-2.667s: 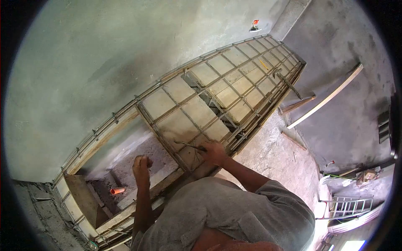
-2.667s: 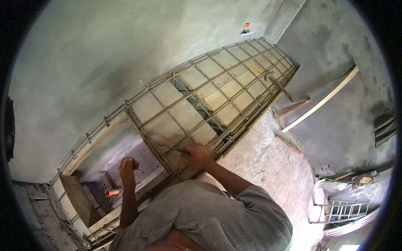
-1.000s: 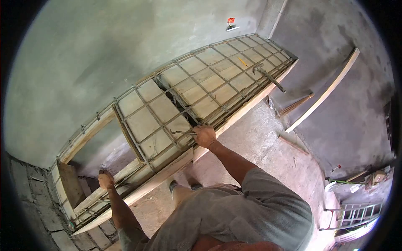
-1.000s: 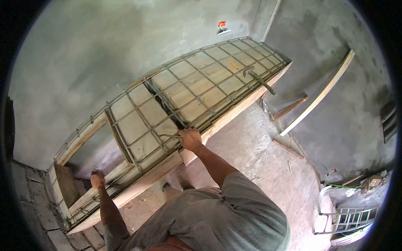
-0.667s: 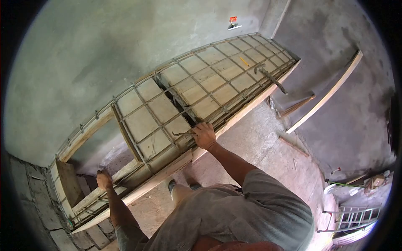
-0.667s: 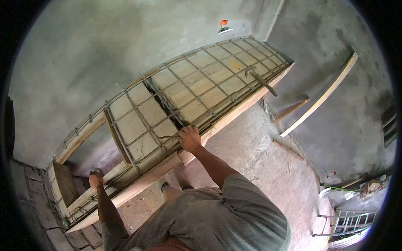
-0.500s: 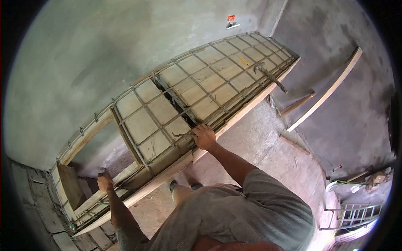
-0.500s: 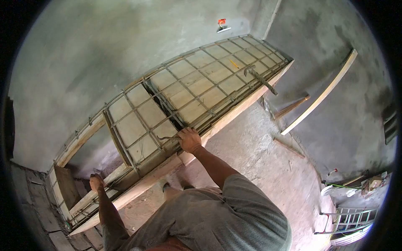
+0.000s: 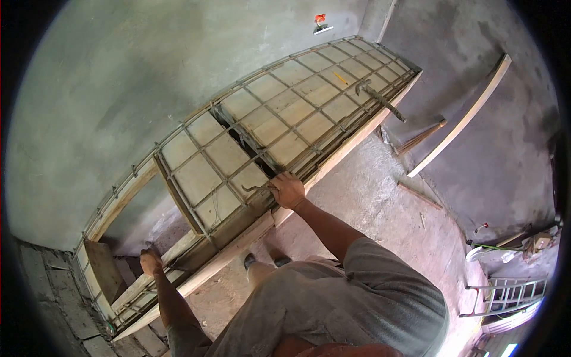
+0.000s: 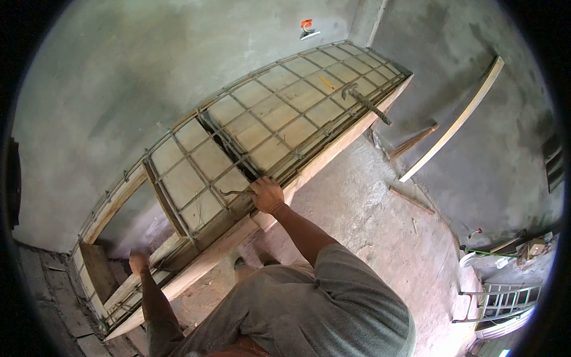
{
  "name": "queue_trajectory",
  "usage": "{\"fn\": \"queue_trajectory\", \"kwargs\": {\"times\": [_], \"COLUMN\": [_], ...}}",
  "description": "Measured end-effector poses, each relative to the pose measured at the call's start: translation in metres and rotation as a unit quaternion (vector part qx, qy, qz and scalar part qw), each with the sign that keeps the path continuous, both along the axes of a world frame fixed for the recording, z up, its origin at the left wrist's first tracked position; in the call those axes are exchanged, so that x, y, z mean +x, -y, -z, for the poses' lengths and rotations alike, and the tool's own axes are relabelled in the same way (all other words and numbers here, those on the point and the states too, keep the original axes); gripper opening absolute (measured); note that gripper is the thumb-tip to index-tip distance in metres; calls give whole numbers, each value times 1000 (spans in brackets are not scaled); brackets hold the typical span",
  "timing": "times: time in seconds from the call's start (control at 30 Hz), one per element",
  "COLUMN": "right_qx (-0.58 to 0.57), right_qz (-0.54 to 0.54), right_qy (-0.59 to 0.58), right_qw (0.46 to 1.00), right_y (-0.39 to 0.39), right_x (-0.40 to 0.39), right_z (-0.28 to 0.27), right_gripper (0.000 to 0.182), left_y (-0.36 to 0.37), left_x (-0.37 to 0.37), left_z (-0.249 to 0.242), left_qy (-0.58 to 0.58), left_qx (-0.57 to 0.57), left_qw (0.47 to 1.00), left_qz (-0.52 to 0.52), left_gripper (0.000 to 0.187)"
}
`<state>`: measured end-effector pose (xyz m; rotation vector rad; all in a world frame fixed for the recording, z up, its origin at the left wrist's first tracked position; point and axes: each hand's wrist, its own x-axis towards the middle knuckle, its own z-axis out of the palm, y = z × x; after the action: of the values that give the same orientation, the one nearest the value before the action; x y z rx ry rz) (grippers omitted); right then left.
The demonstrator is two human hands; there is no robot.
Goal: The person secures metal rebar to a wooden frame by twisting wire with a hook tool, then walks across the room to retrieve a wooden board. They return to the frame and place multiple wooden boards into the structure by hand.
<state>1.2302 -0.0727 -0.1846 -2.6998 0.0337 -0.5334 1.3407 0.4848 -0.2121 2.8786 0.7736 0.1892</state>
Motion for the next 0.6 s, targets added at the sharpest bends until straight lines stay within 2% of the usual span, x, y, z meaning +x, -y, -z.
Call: {"fn": "queue_trajectory", "kwargs": {"times": [0.13, 0.3, 0.43, 0.6], "right_qx": [-16, 6, 16, -10], "right_qz": [11, 7, 11, 27], "right_qy": [11, -42, -48, -28], "right_qw": [1000, 999, 999, 999], "right_y": [0, 0, -3, -3], "right_x": [2, 1, -1, 2], "right_z": [5, 2, -5, 5], "right_gripper": [18, 27, 26, 27], "left_y": [-4, -4, 9, 2], "left_x": [-2, -2, -7, -3], "left_z": [2, 1, -14, -5], "left_qy": [33, 30, 20, 28], "left_qx": [-49, 16, -24, -27], "left_qw": [998, 997, 999, 999], "left_qz": [22, 70, 18, 8], "left_gripper": [41, 39, 41, 42]}}
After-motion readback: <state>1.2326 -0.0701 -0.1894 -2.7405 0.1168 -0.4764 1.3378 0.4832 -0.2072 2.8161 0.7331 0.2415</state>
